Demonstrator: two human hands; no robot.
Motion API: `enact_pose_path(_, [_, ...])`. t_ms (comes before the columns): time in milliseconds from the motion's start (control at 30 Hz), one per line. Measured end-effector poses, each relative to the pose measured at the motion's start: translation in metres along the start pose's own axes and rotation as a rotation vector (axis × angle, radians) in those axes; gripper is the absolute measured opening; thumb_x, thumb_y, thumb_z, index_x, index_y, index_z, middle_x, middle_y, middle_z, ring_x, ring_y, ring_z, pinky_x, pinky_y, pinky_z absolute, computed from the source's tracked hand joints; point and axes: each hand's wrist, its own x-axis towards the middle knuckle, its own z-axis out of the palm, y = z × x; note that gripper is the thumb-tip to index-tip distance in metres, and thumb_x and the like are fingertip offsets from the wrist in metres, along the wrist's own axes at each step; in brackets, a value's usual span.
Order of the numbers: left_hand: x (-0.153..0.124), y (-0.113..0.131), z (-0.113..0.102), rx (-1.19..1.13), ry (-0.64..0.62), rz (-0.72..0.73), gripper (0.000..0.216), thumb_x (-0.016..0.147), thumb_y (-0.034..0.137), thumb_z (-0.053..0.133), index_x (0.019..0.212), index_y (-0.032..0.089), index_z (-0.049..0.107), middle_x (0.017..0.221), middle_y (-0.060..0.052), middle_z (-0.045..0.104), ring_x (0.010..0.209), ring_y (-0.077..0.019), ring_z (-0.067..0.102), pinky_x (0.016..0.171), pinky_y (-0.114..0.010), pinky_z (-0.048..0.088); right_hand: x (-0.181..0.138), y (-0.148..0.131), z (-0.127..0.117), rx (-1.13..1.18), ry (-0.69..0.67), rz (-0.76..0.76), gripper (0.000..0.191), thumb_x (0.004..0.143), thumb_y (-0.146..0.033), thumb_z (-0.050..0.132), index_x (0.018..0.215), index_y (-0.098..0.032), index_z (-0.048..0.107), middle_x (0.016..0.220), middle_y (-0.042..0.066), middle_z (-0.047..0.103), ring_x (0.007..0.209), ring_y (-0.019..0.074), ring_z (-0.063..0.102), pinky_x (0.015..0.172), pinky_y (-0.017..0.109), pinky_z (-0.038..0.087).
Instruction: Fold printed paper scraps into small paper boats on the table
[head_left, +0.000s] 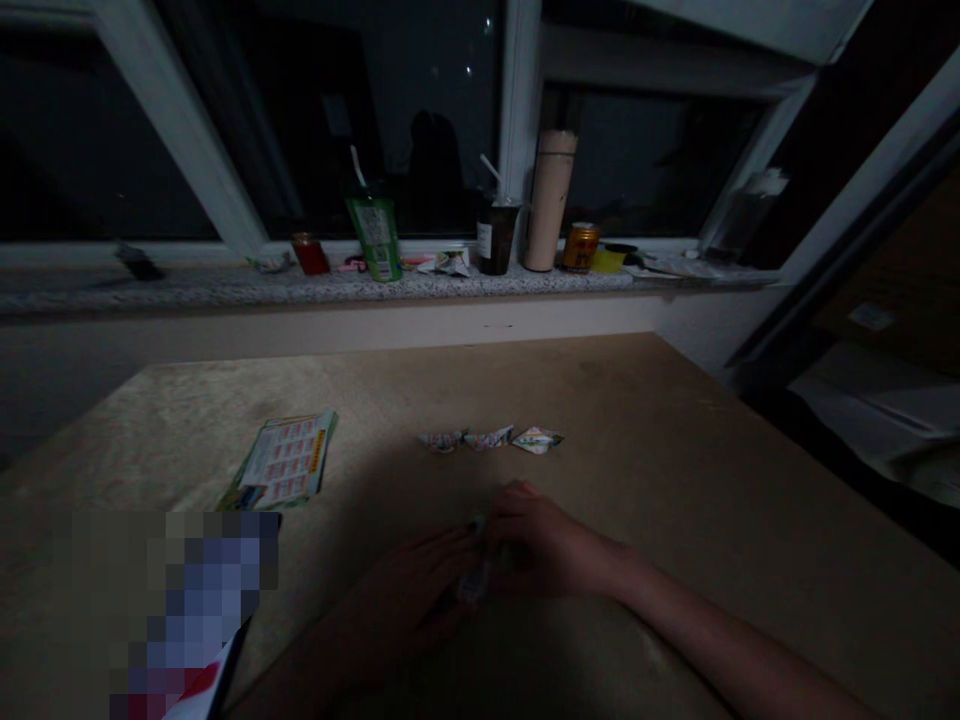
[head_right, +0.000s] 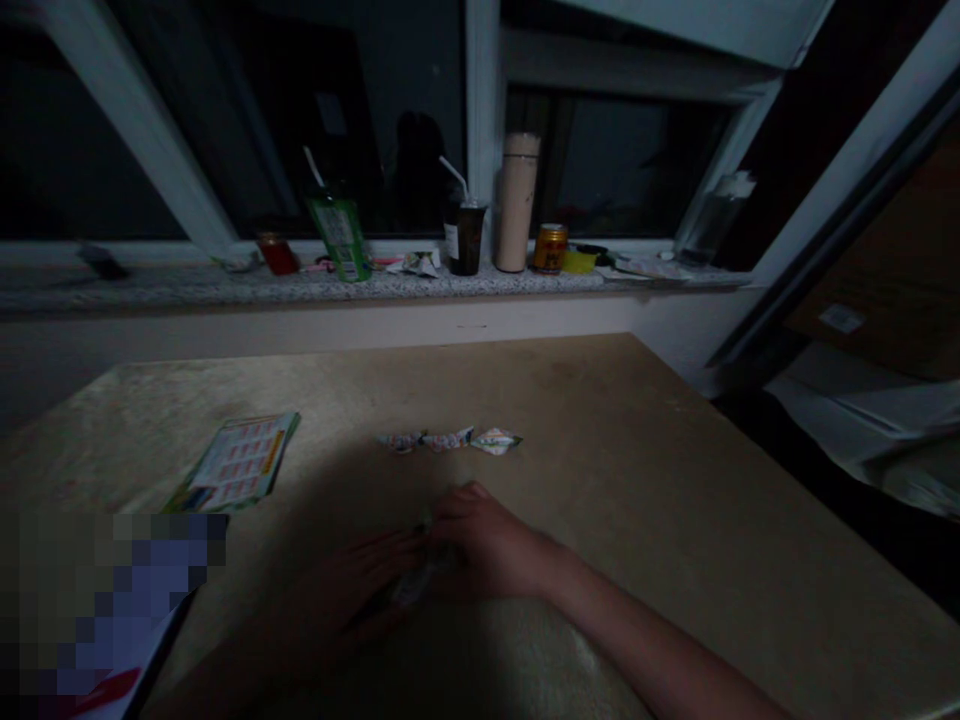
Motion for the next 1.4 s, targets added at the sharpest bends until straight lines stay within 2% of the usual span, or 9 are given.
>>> enact_pose_path(67, [0.000,0.000,-0.001,-0.038,0.014,-0.010,0.042,0.093,0.025,0.051,0.135,0.025,0.044,0.136,-0.003,0.052,0.122,-0.0218,0.049,0.105,-0.039,0.035,-0.005,-0.003,0.005,0.020,-0.017,-0.037,0.030,0.071,-0.040,0.075,0.091,-0.021,0.062,0.094,0.003,0.062,0.093,0.0199,0.054,0.086,0.033,0.034])
enact_pose_path(133, [0.000,0.000,-0.002,-0.065,0.028,-0.034,0.041,0.093,0.024,0.050,0.134,0.026,0.045,0.135,-0.003,0.053,0.121,-0.0223,0.050,0.104,-0.039,0.036,-0.008,-0.004,0.013,0.016,-0.007,-0.054,0.031,0.073,-0.039,0.074,0.096,-0.022,0.062,0.098,0.003,0.063,0.096,0.0191,0.054,0.088,0.033,0.033])
enact_pose_path(267, [0.001,0.002,-0.004,-0.105,0.017,-0.059,0.040,0.094,0.023,0.049,0.133,0.025,0.045,0.134,-0.003,0.054,0.119,-0.0221,0.051,0.103,-0.039,0.037,-0.008,-0.002,0.029,-0.045,0.056,-0.101,0.026,0.079,-0.041,0.068,0.096,-0.022,0.061,0.100,0.004,0.064,0.098,0.0181,0.054,0.089,0.033,0.033])
enact_pose_path(433, [0.000,0.003,-0.006,-0.134,0.026,-0.074,0.037,0.094,0.024,0.051,0.131,0.026,0.045,0.131,-0.003,0.055,0.116,-0.0210,0.052,0.101,-0.037,0.039,-0.004,-0.003,0.037,-0.101,0.046,-0.110,0.010,0.090,-0.030,0.056,0.093,-0.022,0.061,0.095,0.003,0.067,0.094,0.0165,0.057,0.087,0.032,0.033])
enact_pose_path(600, [-0.003,0.001,-0.002,-0.119,0.033,-0.088,0.030,0.096,0.021,0.046,0.125,0.026,0.049,0.131,-0.003,0.054,0.117,-0.0212,0.050,0.101,-0.037,0.038,-0.004,0.002,0.041,-0.007,0.075,-0.101,0.012,0.085,-0.033,0.063,0.093,-0.023,0.062,0.097,0.002,0.066,0.097,0.0165,0.057,0.086,0.031,0.034])
enact_pose_path(833, [0.002,0.002,0.000,-0.130,0.028,-0.060,0.027,0.093,0.020,0.051,0.118,0.027,0.054,0.125,-0.003,0.054,0.110,-0.0208,0.053,0.095,-0.033,0.042,0.000,0.003,0.042,0.104,0.051,0.004,0.020,0.070,-0.029,0.078,0.082,-0.022,0.064,0.090,-0.001,0.067,0.093,0.0170,0.060,0.088,0.033,0.033])
enact_pose_path(967, [0.001,0.000,0.002,-0.112,0.021,-0.084,0.033,0.088,0.016,0.055,0.118,0.029,0.054,0.129,-0.003,0.051,0.115,-0.0226,0.050,0.098,-0.035,0.040,0.002,-0.001,0.038,0.170,0.062,0.041,0.019,0.069,-0.027,0.079,0.079,-0.021,0.064,0.089,-0.001,0.066,0.092,0.0164,0.060,0.087,0.032,0.032])
enact_pose_path(1167, [-0.001,-0.008,0.008,-0.127,0.025,-0.100,0.032,0.086,0.016,0.056,0.115,0.027,0.056,0.131,-0.003,0.048,0.117,-0.0229,0.047,0.101,-0.036,0.037,0.007,-0.009,0.034,0.168,0.005,0.169,0.018,0.066,-0.019,0.078,0.073,-0.020,0.062,0.087,-0.002,0.066,0.090,0.0166,0.060,0.087,0.031,0.032])
enact_pose_path(1400, [0.001,-0.002,0.002,-0.162,0.013,-0.112,0.032,0.084,0.015,0.056,0.115,0.025,0.056,0.131,-0.003,0.048,0.119,-0.0230,0.043,0.102,-0.036,0.034,0.016,-0.018,0.029,0.177,-0.055,0.332,0.021,0.065,-0.020,0.076,0.076,-0.020,0.059,0.080,-0.004,0.066,0.082,0.0160,0.060,0.085,0.031,0.033])
